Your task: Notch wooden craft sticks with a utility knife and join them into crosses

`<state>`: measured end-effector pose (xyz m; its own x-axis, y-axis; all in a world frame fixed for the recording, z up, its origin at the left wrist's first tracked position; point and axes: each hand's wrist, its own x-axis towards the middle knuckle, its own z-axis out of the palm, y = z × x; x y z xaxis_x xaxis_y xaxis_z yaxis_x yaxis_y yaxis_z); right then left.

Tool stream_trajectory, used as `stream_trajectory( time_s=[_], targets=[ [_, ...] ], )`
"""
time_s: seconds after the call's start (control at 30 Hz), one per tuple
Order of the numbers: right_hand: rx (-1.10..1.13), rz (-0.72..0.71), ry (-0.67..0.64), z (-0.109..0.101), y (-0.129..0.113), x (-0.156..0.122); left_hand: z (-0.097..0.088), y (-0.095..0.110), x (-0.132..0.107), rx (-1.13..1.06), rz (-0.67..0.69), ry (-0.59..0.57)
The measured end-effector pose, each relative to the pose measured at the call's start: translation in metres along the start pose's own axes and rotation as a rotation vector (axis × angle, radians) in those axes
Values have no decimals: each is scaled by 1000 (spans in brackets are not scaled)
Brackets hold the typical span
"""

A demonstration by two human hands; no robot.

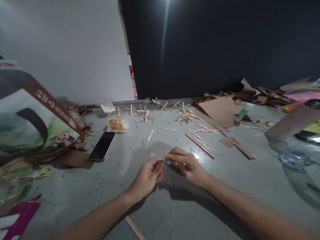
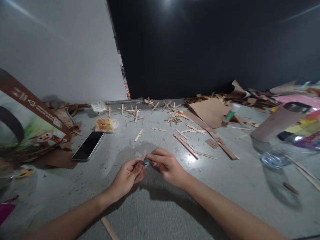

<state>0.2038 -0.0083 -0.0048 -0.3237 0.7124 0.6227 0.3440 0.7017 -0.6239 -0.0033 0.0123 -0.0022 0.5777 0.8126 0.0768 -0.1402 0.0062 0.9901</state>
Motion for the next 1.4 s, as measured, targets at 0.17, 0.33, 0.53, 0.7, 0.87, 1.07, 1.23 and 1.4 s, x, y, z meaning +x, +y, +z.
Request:
stream_trajectory(
  time_s=[0.17, 0.33, 0.53, 0.7, 0.87, 1.07, 1.23, 1.4],
  targets=[
    [5, -21, -15, -2, 5, 0, 1, -2, -2, -58, -3, 7],
    [18, -8, -15, -1, 7, 0, 1, -5, -1, -94, 1, -20],
    [-8, 4, 11, 2, -2, 0, 3, -3, -1, -59, -16, 9],
    [-9, -18, 4, 0, 3, -1, 4, -4, -1, -122, -1, -8],
    [-2, -12, 7, 1, 5, 0, 4, -4, 0, -149, 30, -15],
    [18, -1, 4, 2, 1, 2, 5, -2, 0, -156, 4, -14],
    [33, -21, 6, 0, 6, 2, 5, -3, -1, -148, 15, -6],
    [11, -18, 7, 0, 3, 2, 2, -6, -1, -185, 5, -51]
  ],
)
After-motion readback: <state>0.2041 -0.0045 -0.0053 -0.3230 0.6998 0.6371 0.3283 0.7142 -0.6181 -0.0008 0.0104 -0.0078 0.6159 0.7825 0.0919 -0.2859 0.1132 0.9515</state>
